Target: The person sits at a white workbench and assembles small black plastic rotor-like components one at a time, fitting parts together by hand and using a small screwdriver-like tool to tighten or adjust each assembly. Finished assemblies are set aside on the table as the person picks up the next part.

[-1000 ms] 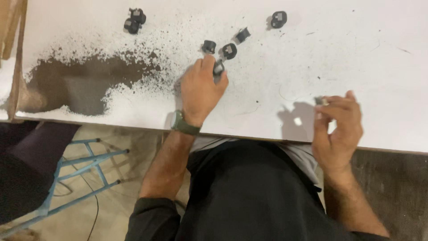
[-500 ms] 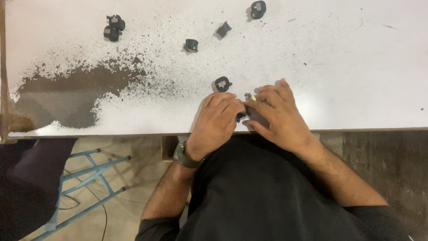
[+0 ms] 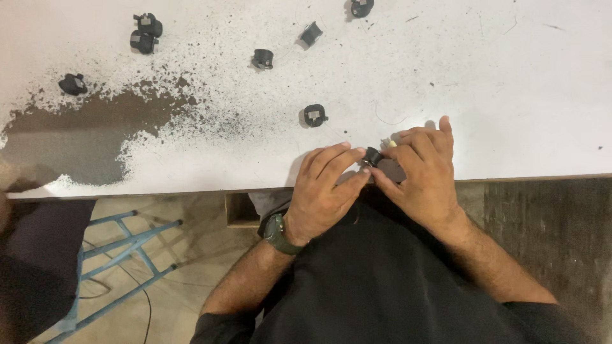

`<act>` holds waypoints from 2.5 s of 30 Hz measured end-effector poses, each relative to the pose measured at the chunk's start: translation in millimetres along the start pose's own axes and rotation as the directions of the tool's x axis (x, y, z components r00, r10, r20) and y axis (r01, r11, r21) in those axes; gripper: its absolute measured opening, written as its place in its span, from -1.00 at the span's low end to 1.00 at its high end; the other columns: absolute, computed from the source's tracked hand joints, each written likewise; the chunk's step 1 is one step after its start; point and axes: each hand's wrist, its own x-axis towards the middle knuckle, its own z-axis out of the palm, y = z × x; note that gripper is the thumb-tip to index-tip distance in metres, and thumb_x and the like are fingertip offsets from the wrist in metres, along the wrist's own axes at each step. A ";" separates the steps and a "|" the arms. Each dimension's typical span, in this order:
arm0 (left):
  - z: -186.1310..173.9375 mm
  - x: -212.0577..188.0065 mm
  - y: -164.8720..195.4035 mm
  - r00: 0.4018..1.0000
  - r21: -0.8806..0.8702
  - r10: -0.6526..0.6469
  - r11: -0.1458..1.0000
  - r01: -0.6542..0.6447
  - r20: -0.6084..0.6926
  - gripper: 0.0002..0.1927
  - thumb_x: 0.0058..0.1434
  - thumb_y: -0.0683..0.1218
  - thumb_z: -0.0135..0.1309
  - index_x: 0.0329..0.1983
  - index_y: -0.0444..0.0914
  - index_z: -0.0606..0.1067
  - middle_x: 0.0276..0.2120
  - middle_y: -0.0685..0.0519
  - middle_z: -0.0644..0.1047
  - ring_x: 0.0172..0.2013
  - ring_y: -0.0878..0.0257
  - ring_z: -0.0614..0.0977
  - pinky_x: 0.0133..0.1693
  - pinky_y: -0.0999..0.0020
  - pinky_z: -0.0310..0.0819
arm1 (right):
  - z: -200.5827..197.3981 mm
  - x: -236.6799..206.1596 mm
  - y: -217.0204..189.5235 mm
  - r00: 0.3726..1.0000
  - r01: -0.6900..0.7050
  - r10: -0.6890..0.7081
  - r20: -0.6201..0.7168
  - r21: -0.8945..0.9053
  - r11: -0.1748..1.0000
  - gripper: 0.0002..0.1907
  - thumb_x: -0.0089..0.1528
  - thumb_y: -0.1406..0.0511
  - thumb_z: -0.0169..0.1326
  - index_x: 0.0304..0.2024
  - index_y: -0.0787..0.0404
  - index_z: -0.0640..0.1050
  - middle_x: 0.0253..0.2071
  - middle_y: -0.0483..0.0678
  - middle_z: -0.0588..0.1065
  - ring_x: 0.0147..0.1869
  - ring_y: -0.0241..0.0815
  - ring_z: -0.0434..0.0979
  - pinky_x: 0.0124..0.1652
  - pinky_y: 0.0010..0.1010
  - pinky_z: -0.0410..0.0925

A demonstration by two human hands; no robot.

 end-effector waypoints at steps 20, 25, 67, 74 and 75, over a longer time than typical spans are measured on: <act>15.1 -6.4 7.4 0.973 -0.019 -0.224 0.975 0.223 -0.053 -0.80 0.22 -0.13 0.32 -0.11 -0.20 0.59 0.13 0.05 0.49 0.22 0.08 0.51 0.26 0.03 0.33 | 17.3 -29.3 3.5 0.974 0.160 -0.116 -0.197 0.224 0.961 -0.64 0.16 0.51 0.30 -0.07 0.20 0.48 -0.17 -0.02 0.53 0.17 0.02 0.57 0.46 0.20 0.14; 18.2 -8.6 7.6 0.978 -0.033 -0.177 0.984 0.175 -0.105 -0.80 0.22 -0.16 0.33 -0.12 -0.20 0.58 0.15 0.03 0.47 0.22 0.07 0.50 0.28 0.02 0.36 | 17.4 -25.7 1.7 0.971 0.177 -0.130 -0.202 0.232 0.956 -0.62 0.13 0.52 0.31 -0.07 0.20 0.48 -0.16 0.00 0.54 0.14 0.02 0.59 0.39 0.16 0.28; 9.6 -3.9 4.2 0.964 -0.075 -0.267 0.961 0.268 0.020 -0.88 0.29 -0.16 0.16 -0.12 -0.21 0.58 0.03 0.13 0.59 0.18 0.13 0.51 0.32 -0.07 0.20 | 28.6 -26.9 -0.8 0.944 0.258 -0.204 -0.258 0.195 0.946 -0.67 0.15 0.60 0.29 -0.13 0.23 0.50 -0.21 -0.05 0.50 0.15 -0.04 0.61 0.47 0.09 0.16; 1.3 -10.7 8.5 0.965 -0.065 -0.262 0.963 0.262 0.007 -0.82 0.25 -0.12 0.23 -0.10 -0.21 0.57 0.14 0.03 0.51 0.22 0.06 0.50 0.34 -0.05 0.21 | 15.9 -20.3 -6.9 0.967 0.216 -0.176 -0.184 0.222 0.951 -0.66 0.13 0.56 0.25 -0.08 0.21 0.53 -0.12 -0.02 0.51 0.18 -0.05 0.57 0.49 0.15 0.09; -2.8 -12.1 9.0 0.964 -0.068 -0.267 0.962 0.266 -0.004 -0.79 0.22 -0.09 0.26 -0.11 -0.21 0.55 0.16 -0.01 0.49 0.22 0.03 0.50 0.33 -0.05 0.23 | 9.9 -20.1 -5.4 0.966 0.221 -0.181 -0.186 0.221 0.950 -0.64 0.11 0.57 0.21 -0.07 0.21 0.55 -0.15 -0.04 0.49 0.17 -0.05 0.57 0.50 0.18 0.03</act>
